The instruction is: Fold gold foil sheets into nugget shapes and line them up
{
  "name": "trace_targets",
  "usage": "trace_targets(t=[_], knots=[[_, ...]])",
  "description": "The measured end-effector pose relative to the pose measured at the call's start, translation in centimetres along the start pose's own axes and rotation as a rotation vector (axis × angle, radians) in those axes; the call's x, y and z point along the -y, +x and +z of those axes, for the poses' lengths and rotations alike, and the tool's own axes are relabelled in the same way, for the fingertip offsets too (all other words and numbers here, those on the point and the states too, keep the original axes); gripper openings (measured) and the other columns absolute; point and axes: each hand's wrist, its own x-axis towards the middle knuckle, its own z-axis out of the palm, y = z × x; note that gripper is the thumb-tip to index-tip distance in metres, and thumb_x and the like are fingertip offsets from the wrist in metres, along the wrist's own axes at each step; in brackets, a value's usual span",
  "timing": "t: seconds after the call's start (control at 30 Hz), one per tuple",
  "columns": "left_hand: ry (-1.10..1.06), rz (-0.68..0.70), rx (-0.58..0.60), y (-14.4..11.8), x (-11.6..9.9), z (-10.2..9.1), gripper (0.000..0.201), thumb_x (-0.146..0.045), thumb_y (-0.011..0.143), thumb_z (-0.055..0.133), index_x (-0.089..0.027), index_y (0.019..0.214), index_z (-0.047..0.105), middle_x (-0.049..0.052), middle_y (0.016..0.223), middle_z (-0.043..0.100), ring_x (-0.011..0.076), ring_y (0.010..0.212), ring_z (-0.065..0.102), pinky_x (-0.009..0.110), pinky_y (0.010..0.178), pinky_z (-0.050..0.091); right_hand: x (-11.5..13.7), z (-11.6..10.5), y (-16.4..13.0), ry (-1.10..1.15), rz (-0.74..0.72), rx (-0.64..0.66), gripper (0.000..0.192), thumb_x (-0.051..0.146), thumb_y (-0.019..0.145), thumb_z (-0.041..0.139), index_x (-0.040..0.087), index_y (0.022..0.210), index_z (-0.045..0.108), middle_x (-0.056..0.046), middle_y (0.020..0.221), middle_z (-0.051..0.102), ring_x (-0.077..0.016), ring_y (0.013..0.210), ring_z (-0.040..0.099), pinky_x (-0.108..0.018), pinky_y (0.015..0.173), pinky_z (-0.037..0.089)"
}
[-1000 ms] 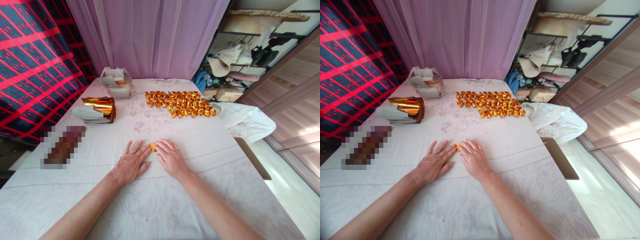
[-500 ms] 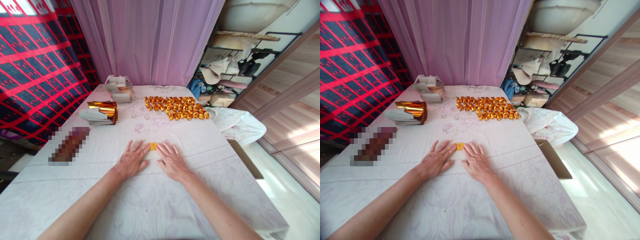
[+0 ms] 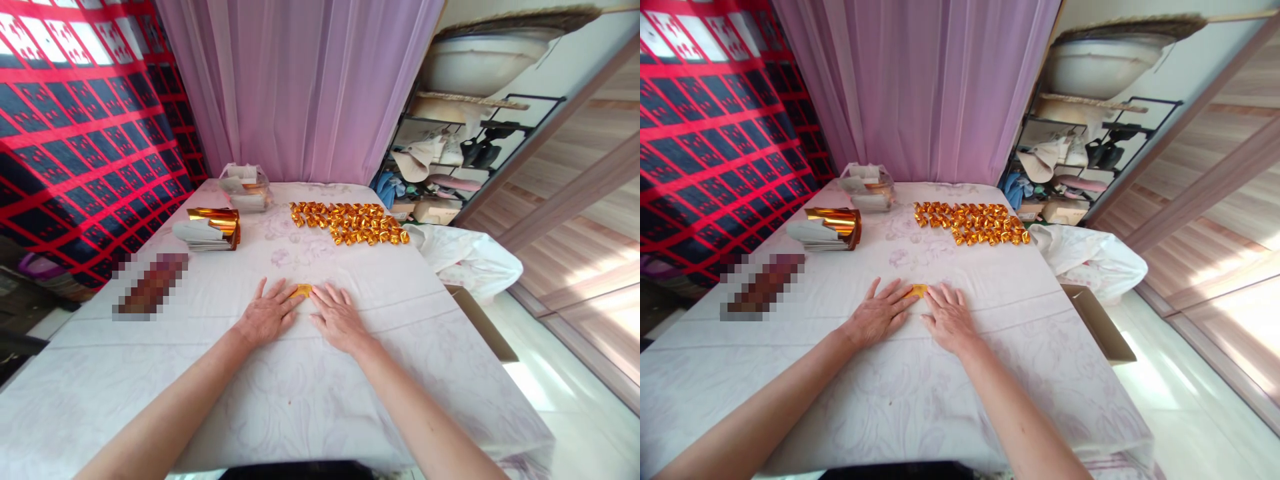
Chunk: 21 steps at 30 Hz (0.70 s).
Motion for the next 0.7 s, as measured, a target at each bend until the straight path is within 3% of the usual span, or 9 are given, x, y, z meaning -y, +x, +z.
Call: trace_targets(t=[0.33, 0.7], knots=[[0.002, -0.085, 0.022, -1.6, 1.0, -0.4, 0.046, -0.035, 0.101, 0.031, -0.035, 0.145, 0.043, -0.002, 0.150, 0.046, 0.0264, 0.145, 0.031, 0.059, 0.117, -0.002, 0.1, -0.1, 0.0, -0.002, 0.009, -0.011, 0.055, 0.046, 0.100, 0.033, 0.023, 0.150, 0.035, -0.003, 0.158, 0.031, -0.0253, 0.149, 0.017, -0.054, 0.118, 0.016], [-0.007, -0.170, -0.002, -1.5, -0.6, -1.0, 0.044, -0.031, 0.100, 0.031, -0.029, 0.138, 0.053, 0.001, 0.147, 0.051, 0.0274, 0.141, 0.037, 0.061, 0.117, 0.010, 0.4, -0.3, 0.0, -0.010, 0.011, -0.028, 0.056, 0.044, 0.100, 0.035, 0.022, 0.151, 0.034, -0.003, 0.157, 0.034, -0.0265, 0.148, 0.020, -0.054, 0.118, 0.016]])
